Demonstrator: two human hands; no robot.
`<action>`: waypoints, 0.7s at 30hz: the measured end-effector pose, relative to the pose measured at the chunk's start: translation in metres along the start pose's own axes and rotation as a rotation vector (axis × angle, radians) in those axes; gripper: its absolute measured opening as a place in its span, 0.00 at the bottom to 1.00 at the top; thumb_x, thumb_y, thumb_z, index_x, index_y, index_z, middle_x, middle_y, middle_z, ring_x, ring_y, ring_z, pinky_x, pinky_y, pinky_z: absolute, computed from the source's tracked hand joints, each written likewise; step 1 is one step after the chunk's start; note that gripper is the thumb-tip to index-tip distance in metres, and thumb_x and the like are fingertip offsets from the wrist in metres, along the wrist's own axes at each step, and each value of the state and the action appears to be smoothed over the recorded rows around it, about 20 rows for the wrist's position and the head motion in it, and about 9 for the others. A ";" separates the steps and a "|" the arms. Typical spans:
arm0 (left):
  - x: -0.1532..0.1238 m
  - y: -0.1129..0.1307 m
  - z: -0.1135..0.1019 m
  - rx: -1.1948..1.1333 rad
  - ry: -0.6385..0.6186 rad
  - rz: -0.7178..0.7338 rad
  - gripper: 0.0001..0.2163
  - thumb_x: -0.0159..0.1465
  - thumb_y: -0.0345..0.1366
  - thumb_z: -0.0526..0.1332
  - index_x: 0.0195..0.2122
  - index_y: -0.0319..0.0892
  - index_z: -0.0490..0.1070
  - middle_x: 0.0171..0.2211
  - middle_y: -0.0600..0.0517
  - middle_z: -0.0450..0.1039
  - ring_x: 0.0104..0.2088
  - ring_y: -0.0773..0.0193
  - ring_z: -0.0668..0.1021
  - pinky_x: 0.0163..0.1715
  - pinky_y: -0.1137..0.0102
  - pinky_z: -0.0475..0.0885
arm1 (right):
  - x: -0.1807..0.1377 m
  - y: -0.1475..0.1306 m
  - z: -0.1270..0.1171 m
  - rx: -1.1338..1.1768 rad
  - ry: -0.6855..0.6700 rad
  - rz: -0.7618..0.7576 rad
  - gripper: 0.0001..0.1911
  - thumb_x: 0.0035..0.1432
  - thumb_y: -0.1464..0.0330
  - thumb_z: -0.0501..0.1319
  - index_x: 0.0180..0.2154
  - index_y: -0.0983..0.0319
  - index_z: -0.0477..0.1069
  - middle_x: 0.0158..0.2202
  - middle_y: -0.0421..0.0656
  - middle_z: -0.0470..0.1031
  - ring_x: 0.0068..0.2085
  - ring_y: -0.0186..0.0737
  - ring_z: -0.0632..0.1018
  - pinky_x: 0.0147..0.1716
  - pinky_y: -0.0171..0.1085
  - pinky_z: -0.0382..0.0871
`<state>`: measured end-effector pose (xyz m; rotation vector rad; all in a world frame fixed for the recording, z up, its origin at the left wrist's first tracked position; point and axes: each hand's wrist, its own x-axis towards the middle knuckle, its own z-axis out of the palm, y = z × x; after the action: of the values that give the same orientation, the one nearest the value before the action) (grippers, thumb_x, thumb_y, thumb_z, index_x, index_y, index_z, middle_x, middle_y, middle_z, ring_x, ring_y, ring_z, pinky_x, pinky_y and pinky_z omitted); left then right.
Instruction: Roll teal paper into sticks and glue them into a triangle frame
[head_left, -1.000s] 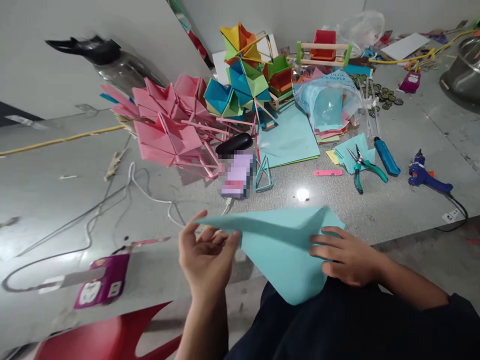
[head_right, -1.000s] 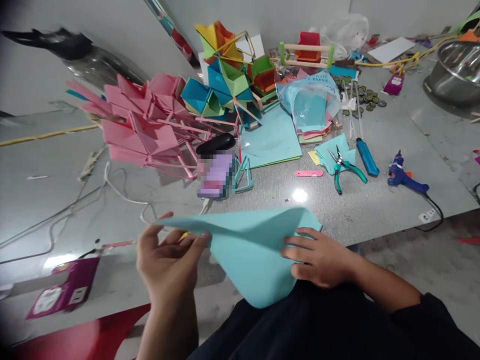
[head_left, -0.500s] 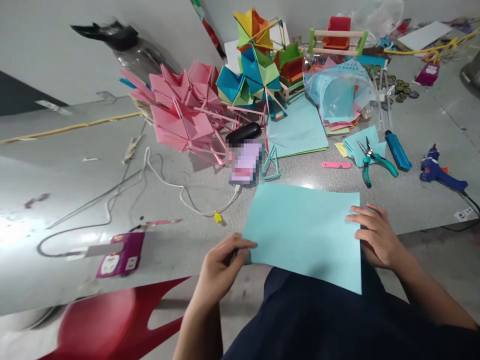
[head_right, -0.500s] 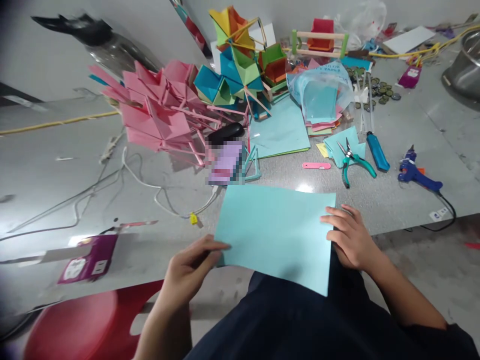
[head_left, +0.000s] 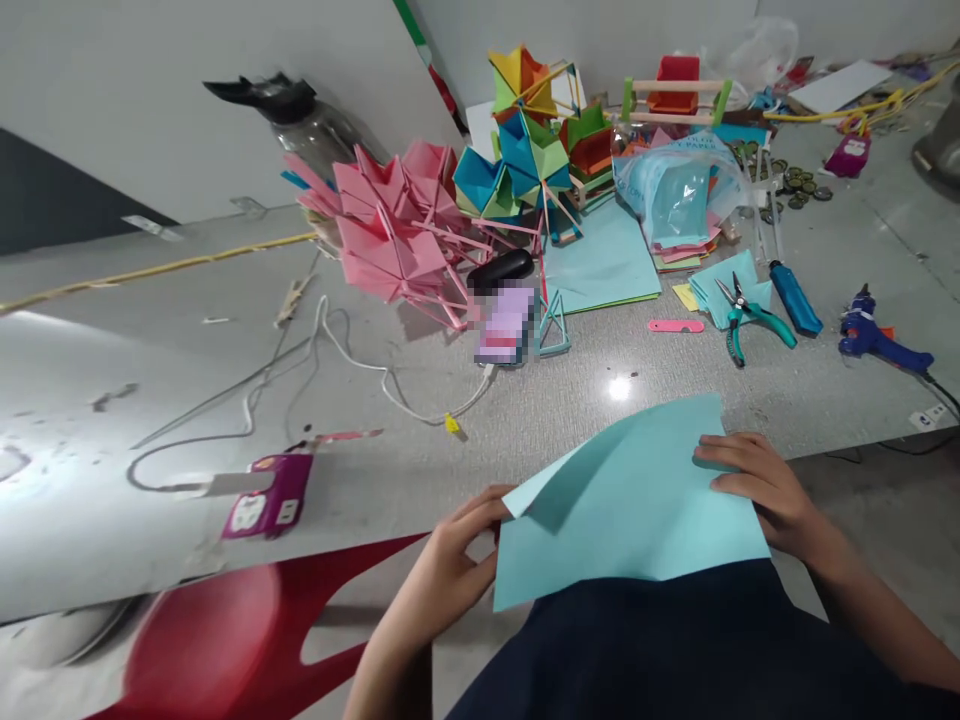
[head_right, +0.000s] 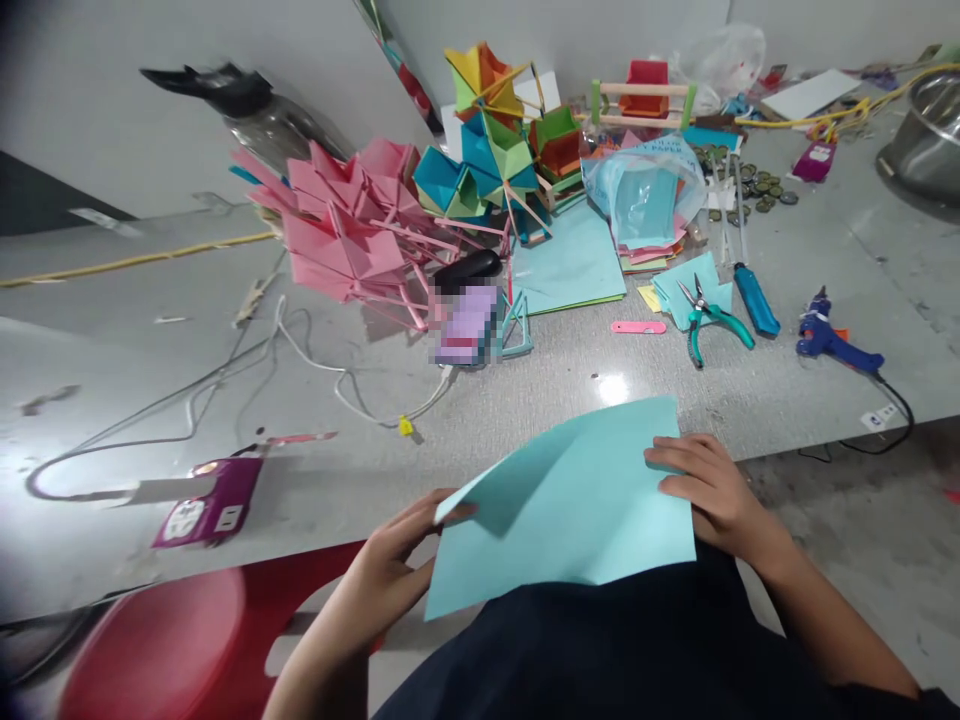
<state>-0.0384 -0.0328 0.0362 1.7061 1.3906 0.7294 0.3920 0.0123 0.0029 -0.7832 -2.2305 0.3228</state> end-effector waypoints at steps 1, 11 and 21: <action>0.006 0.002 0.002 0.005 0.022 0.039 0.12 0.67 0.33 0.69 0.48 0.51 0.90 0.47 0.43 0.88 0.41 0.54 0.90 0.35 0.67 0.86 | 0.000 0.001 0.000 0.021 0.015 0.010 0.13 0.72 0.78 0.62 0.50 0.55 0.74 0.59 0.51 0.88 0.63 0.54 0.87 0.55 0.52 0.82; 0.064 -0.007 0.025 -0.164 0.427 0.101 0.10 0.64 0.44 0.75 0.27 0.47 0.88 0.25 0.48 0.84 0.25 0.59 0.82 0.28 0.69 0.79 | 0.004 0.007 0.004 0.286 0.276 0.196 0.08 0.79 0.63 0.64 0.53 0.55 0.80 0.63 0.55 0.83 0.71 0.61 0.81 0.65 0.59 0.84; 0.137 0.017 0.032 -0.581 0.954 -0.031 0.25 0.60 0.56 0.76 0.25 0.46 0.65 0.21 0.58 0.64 0.24 0.69 0.67 0.26 0.73 0.66 | 0.039 0.008 0.006 0.502 0.260 0.641 0.17 0.74 0.59 0.69 0.59 0.55 0.82 0.52 0.50 0.89 0.54 0.55 0.90 0.54 0.49 0.89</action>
<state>0.0279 0.0918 0.0271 0.8664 1.5484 1.8641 0.3694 0.0426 0.0172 -1.1557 -1.5094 0.9817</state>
